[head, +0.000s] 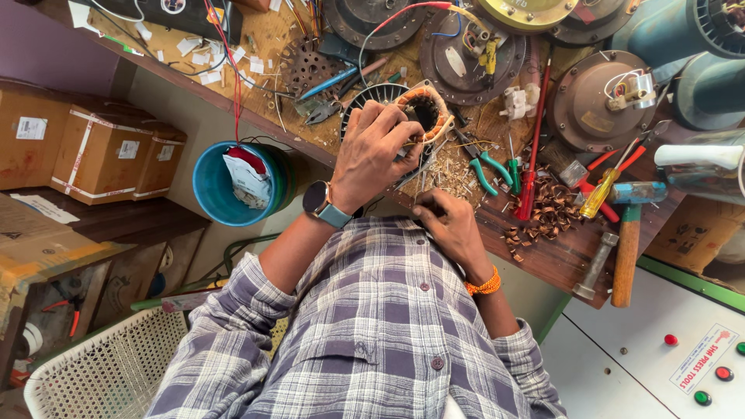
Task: The person repairs an electrical motor stator by hand, stripping insulation from copper wires, twisting them together, and securing connections with a small white connector. The work is performed at a cluttered workbench with various tools and motor parts visible.
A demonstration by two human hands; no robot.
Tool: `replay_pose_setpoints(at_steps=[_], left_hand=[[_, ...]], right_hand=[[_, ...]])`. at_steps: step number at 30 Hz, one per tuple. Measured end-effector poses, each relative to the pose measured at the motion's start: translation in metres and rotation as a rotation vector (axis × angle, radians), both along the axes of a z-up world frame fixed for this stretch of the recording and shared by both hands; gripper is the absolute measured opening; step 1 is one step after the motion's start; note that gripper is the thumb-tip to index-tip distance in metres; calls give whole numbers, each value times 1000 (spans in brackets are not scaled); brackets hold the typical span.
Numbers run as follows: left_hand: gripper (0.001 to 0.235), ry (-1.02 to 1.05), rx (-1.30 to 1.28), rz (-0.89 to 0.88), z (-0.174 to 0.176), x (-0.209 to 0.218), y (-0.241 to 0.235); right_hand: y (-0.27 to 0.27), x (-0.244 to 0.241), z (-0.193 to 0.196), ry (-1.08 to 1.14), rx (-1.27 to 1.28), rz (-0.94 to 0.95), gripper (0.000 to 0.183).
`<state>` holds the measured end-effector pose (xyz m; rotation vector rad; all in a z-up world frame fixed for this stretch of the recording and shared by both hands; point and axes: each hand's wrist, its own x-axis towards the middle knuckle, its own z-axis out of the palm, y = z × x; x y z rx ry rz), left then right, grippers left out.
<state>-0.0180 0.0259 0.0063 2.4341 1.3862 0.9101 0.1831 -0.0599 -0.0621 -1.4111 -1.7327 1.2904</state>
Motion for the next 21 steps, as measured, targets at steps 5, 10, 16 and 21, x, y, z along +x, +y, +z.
replay_pose_setpoints(at_steps=[5,10,16,21], left_hand=[[23,6,27,0,1,3,-1],[22,10,21,-5,1,3,-2],[24,-4,-20,-38,3,0,0],[24,17,-61,-107,2,-6,7]], right_hand=[[-12,7,-5,-3,-58,-53,20],[-26,17,-8,55,-185,-149,15],[-31,20,-6,186,-211,-269,14],[-29,27,-1,288,-77,-435,10]])
